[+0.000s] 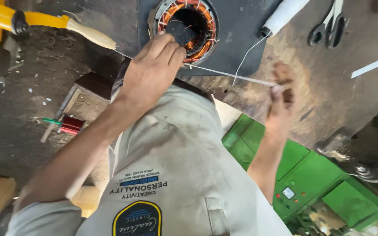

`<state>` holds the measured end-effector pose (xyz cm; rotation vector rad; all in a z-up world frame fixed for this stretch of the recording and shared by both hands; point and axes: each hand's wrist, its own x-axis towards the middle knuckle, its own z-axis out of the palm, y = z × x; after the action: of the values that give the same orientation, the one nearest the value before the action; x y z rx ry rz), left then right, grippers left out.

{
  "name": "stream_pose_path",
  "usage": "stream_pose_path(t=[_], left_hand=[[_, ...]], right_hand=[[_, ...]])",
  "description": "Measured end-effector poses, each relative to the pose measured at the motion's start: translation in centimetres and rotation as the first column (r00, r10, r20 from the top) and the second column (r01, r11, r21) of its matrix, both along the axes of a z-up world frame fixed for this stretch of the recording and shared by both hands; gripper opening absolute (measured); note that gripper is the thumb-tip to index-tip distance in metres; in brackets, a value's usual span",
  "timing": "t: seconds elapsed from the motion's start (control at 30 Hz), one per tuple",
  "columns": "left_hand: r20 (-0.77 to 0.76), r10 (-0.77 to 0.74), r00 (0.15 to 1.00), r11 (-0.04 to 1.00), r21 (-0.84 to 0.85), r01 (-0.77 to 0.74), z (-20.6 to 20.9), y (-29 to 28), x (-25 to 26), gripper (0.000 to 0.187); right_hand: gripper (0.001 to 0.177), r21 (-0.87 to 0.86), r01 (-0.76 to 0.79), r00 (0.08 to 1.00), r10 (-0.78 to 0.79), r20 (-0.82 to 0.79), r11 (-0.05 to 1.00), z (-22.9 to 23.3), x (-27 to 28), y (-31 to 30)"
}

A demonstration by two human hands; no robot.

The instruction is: The person secures copper windings on a motor stator by wrapping and tying white string around the coils. They use scissors to cut the string and repeatedly adjust the windings to ensure they are held in place.

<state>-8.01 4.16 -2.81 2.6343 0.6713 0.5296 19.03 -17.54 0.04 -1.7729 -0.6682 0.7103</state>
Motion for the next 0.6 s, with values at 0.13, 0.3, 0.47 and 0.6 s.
stream_pose_path(t=[0.13,0.3,0.47,0.6], left_hand=[[0.088,-0.040,0.995,0.998,-0.041,0.044,0.5,0.6,-0.4,0.025],[0.194,0.008,0.981,0.963,-0.265,0.045,0.4,0.5,0.0,0.024],[0.135,-0.028,0.990,0.984,-0.171,0.051,0.5,0.3,0.0,0.030],[0.088,-0.038,0.995,0.983,-0.175,0.053,1.0,0.1,-0.2,0.032]], right_hand=[[0.003,-0.193,-0.117,0.794,0.208,0.571,0.974,0.8,6.0,-3.7],[0.015,-0.410,-0.146,0.846,0.328,0.421,0.900,4.8,7.2,-7.8],[0.015,-0.619,-0.171,0.582,0.585,0.564,0.767,8.9,6.0,-4.7],[0.004,-0.620,0.090,0.037,0.620,0.784,0.779,8.0,5.4,-0.3]])
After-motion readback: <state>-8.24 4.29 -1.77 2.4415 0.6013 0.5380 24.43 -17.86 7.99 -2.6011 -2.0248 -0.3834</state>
